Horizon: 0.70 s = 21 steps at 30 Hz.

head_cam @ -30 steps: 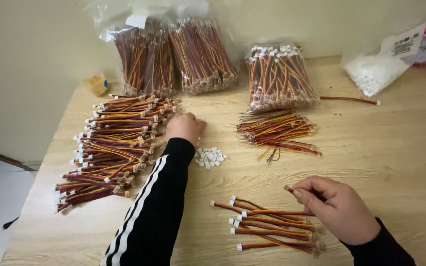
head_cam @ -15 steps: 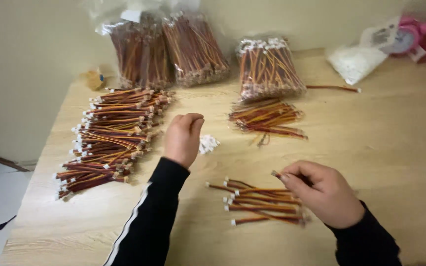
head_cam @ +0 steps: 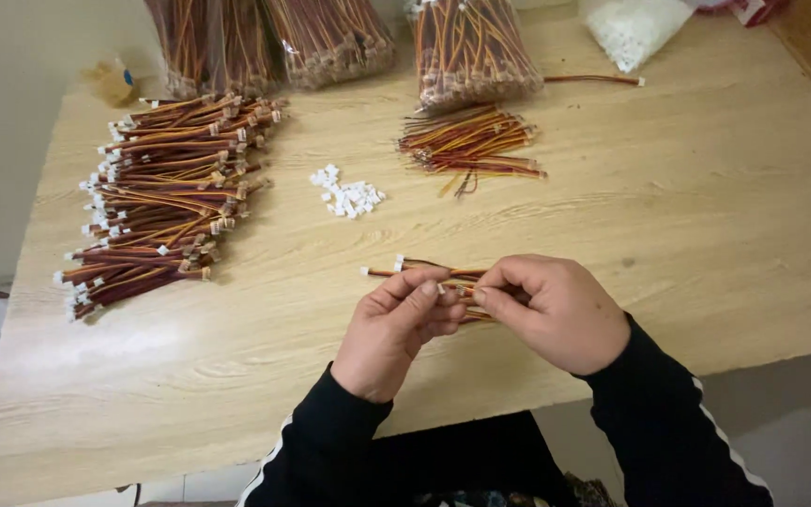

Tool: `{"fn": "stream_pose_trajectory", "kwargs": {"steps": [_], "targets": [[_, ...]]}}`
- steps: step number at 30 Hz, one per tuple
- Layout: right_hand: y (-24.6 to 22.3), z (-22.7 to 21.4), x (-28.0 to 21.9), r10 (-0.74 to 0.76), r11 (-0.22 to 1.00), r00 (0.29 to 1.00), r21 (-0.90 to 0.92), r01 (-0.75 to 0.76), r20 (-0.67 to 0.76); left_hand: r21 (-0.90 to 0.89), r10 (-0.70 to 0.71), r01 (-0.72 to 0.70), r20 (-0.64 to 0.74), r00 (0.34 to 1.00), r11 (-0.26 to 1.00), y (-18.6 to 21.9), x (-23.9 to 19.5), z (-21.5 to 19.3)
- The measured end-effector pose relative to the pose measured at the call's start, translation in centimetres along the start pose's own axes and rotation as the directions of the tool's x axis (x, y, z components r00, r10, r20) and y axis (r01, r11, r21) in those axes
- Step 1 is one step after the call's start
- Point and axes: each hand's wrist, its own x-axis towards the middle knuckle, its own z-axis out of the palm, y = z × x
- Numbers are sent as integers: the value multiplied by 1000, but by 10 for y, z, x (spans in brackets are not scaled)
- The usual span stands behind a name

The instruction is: Assembling wire harnesses by attaching plastic connectors to bundles of wires

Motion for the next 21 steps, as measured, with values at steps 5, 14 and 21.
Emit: {"fn": "stream_pose_trajectory", "kwargs": {"steps": [5,14,21], "targets": [[-3,-3,-5,-37,997,999,-68,38,17,-20,-29,29,16,999,999,-7,3,-2],[-20,-9,-3,-60,982,996,-175,71,65,-131,-125,132,63,990,983,-1,-5,-1],[-24,-6,1,-73,977,992,-191,93,107,-169,-151,163,82,985,972,-2,-6,-3]]}}
